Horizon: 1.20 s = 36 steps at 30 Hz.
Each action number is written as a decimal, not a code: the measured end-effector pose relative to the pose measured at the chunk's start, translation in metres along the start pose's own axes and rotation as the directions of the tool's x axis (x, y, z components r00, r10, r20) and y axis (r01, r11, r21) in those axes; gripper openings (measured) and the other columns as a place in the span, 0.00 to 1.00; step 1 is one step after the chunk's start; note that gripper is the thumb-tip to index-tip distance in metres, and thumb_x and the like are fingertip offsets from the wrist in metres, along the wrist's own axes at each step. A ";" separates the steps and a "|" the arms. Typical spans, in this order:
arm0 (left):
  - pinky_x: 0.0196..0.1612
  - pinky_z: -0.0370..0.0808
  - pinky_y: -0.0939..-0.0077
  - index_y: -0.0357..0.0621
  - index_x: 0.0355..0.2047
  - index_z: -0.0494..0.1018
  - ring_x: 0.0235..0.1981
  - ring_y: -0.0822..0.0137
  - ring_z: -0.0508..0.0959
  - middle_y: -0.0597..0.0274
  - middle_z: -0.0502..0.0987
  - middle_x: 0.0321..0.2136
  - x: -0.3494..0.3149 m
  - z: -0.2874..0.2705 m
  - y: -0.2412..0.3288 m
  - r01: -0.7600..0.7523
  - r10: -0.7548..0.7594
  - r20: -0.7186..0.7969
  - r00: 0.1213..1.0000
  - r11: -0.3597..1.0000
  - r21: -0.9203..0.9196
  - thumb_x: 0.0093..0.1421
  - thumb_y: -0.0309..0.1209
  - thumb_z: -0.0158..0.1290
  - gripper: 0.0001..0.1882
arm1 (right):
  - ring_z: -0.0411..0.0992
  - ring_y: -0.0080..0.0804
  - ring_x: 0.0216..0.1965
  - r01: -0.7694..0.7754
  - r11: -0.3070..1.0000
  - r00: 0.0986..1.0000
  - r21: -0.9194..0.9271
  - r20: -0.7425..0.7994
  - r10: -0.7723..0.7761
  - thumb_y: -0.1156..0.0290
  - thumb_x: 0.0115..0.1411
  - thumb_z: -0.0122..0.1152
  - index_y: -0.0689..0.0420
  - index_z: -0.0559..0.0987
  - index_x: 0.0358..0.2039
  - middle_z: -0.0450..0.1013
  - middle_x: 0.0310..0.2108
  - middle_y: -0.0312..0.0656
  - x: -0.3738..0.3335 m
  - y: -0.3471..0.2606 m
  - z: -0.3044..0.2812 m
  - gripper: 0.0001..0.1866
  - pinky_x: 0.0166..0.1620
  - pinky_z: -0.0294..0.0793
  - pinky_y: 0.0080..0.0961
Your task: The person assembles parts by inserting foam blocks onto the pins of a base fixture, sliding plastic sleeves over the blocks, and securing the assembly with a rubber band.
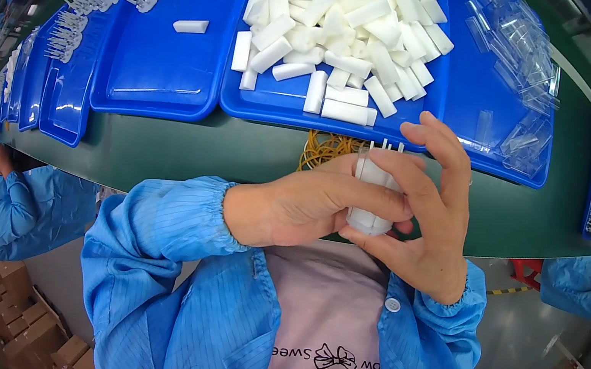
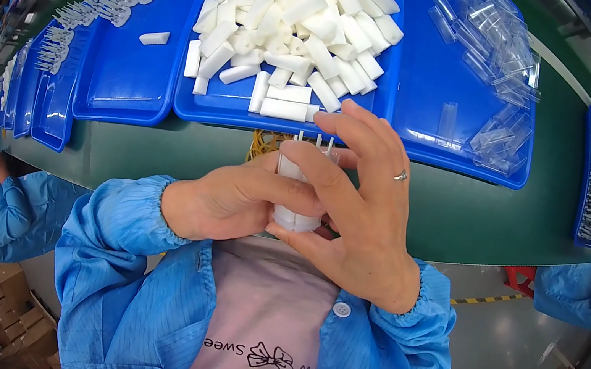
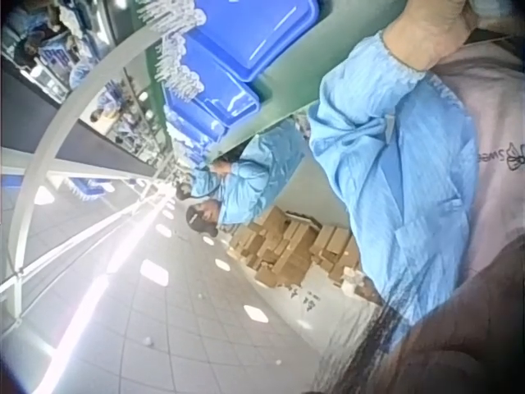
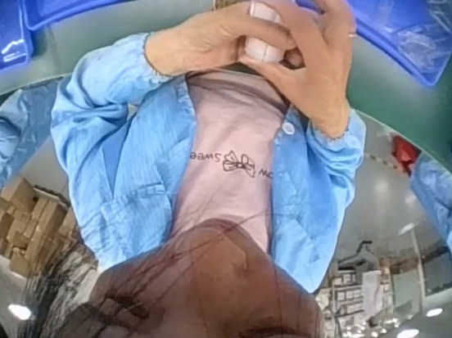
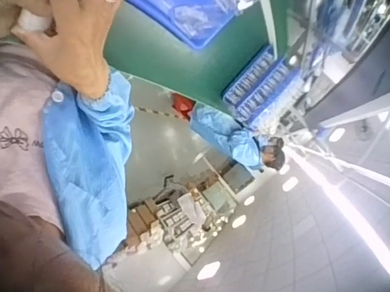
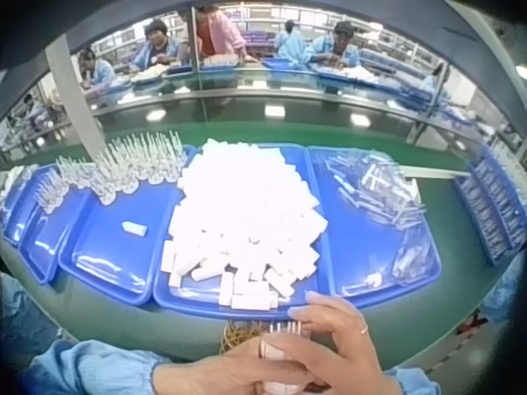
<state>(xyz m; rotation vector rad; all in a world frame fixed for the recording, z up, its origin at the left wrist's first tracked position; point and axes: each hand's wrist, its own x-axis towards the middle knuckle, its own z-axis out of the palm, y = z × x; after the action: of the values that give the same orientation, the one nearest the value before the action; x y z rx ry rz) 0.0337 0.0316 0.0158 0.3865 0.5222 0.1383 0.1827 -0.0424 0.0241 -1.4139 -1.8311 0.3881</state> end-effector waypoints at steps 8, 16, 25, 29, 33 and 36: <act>0.36 0.74 0.76 0.44 0.57 0.62 0.32 0.71 0.75 0.62 0.73 0.31 -0.012 0.000 0.011 -0.092 0.094 -0.037 0.995 0.994 0.055 0.53 0.26 0.60 0.31 | 0.66 0.46 0.53 -0.155 0.951 0.988 0.267 0.019 0.155 0.73 0.35 0.74 0.55 0.77 0.44 0.68 0.51 0.45 -0.001 0.000 -0.017 0.30 0.52 0.67 0.33; 0.31 0.69 0.75 0.37 0.63 0.52 0.28 0.71 0.68 0.68 0.64 0.26 -0.048 -0.007 0.032 -0.459 0.564 -0.181 0.806 0.788 0.411 0.53 0.33 0.58 0.41 | 0.70 0.36 0.35 -0.220 0.976 0.974 -0.004 0.057 0.219 0.75 0.46 0.66 0.55 0.79 0.27 0.72 0.33 0.37 -0.032 0.041 0.004 0.07 0.36 0.68 0.32; 0.31 0.71 0.82 0.36 0.50 0.66 0.27 0.75 0.72 0.65 0.71 0.25 -0.060 -0.033 -0.016 -0.598 0.784 -0.183 0.594 0.582 0.551 0.48 0.19 0.60 0.28 | 0.66 0.35 0.27 -0.230 0.973 0.973 -0.018 0.027 0.230 0.77 0.53 0.60 0.56 0.74 0.28 0.68 0.30 0.38 -0.036 0.043 0.015 0.04 0.31 0.64 0.28; 0.32 0.71 0.84 0.36 0.43 0.71 0.28 0.79 0.72 0.62 0.75 0.29 -0.044 -0.034 -0.040 -0.499 0.735 -0.175 0.655 0.595 0.630 0.48 0.17 0.61 0.20 | 0.67 0.24 0.27 -0.320 0.904 0.934 0.282 -0.065 0.351 0.82 0.59 0.54 0.60 0.71 0.31 0.70 0.32 0.41 -0.034 0.043 0.009 0.03 0.29 0.65 0.16; 0.36 0.73 0.83 0.37 0.42 0.72 0.31 0.76 0.75 0.57 0.76 0.38 -0.023 -0.027 -0.048 -0.522 0.782 -0.063 0.620 0.471 0.711 0.49 0.17 0.60 0.19 | 0.67 0.22 0.27 -0.409 0.737 0.872 0.538 -0.009 0.489 0.81 0.59 0.55 0.61 0.72 0.32 0.70 0.31 0.41 -0.035 0.032 0.008 0.02 0.30 0.66 0.15; 0.37 0.72 0.85 0.38 0.42 0.72 0.32 0.78 0.75 0.56 0.75 0.41 -0.001 -0.017 -0.045 -0.542 0.793 0.020 0.609 0.398 0.740 0.49 0.18 0.61 0.19 | 0.68 0.21 0.26 -0.312 0.831 0.925 0.460 -0.052 0.376 0.82 0.59 0.55 0.62 0.72 0.33 0.71 0.31 0.41 -0.032 0.017 0.008 0.03 0.31 0.67 0.14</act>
<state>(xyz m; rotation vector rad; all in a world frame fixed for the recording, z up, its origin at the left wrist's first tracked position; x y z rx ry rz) 0.0258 -0.0042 -0.0146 1.3616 0.7296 0.8683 0.1912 -0.0642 -0.0048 -1.3964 -1.2575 0.8159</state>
